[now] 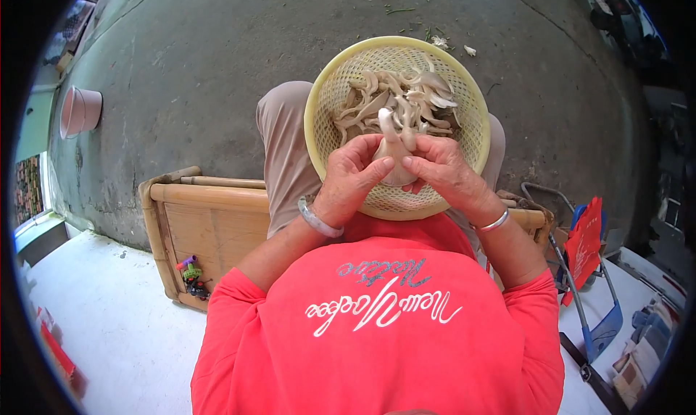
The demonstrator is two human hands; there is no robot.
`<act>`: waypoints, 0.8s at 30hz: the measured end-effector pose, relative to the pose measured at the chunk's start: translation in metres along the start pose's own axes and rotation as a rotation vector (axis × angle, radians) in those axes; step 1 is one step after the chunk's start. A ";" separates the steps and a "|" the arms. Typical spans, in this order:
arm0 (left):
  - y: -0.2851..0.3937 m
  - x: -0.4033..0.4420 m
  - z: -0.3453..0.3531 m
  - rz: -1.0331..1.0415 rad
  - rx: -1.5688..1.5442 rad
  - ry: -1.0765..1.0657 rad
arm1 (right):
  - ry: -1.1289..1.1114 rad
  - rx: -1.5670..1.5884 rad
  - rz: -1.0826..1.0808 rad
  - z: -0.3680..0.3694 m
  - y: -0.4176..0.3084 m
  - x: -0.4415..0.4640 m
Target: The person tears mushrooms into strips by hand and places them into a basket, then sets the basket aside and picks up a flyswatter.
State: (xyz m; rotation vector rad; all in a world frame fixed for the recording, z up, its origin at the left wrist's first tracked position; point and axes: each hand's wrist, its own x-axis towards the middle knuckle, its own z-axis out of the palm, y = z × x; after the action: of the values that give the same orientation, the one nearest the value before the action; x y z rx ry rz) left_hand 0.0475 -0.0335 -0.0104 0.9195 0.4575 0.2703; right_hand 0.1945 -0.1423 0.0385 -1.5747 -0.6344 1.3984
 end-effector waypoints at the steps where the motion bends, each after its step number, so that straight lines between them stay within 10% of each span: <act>1: -0.002 0.000 -0.001 -0.001 0.005 0.000 | 0.005 -0.019 -0.021 0.002 0.003 0.001; 24: -0.008 0.001 -0.008 -0.015 0.208 0.014 | 0.076 -0.192 -0.148 0.000 0.020 0.006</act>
State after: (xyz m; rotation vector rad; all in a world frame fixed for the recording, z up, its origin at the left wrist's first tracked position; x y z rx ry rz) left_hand 0.0444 -0.0327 -0.0215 1.1167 0.5118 0.2178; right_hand 0.1917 -0.1460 0.0177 -1.6858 -0.8416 1.1912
